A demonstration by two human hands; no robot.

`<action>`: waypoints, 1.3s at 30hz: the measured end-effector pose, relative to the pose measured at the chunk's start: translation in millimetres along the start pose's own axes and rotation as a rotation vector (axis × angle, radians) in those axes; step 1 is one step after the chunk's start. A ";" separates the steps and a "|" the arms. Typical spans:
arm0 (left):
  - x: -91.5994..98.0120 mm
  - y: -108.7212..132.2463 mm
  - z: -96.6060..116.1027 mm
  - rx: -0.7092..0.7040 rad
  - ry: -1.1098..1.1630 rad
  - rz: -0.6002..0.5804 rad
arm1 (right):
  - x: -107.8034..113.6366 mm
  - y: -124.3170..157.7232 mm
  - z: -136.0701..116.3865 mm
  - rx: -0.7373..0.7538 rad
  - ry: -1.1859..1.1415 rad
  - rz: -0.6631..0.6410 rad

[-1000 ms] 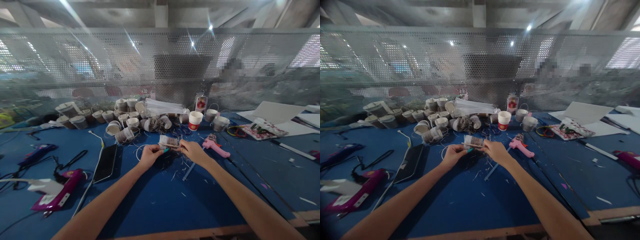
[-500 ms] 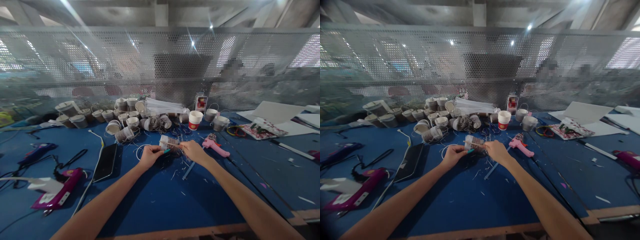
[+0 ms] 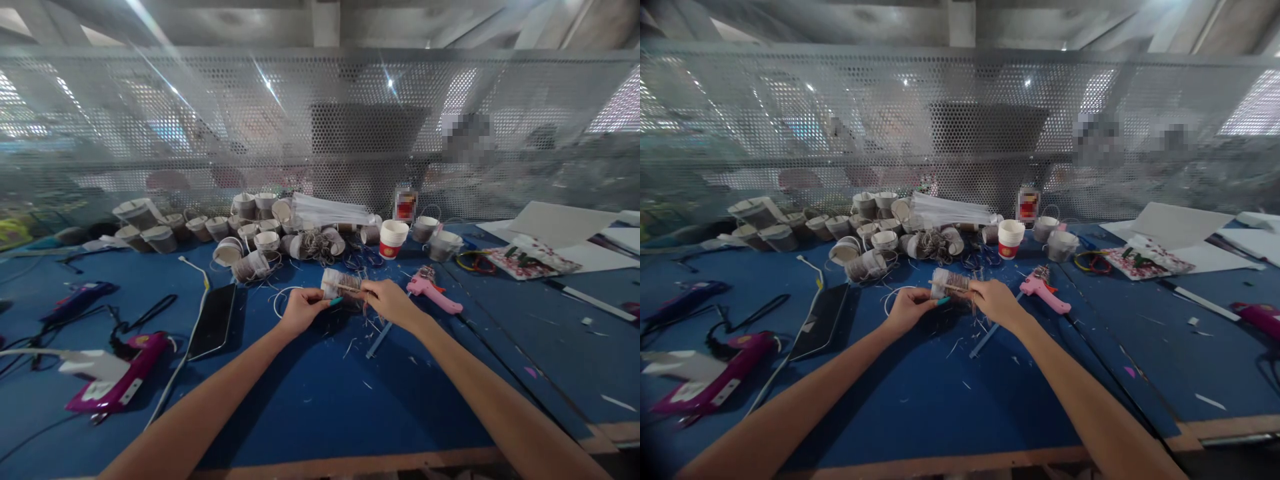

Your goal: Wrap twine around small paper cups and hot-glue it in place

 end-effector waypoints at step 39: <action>1.2 3.3 1.6 -0.168 -0.208 0.020 | 1.1 -3.8 14.6 -0.020 -0.205 0.083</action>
Point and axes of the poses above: each hand's wrist, its own y-axis away from the middle knuckle, its own x-axis out of the back of the hand, z = x × y, the point moved 1 cm from there along -y, towards the middle knuckle, and after that the axes turned 3 degrees about -y, right-handed, at the moved point
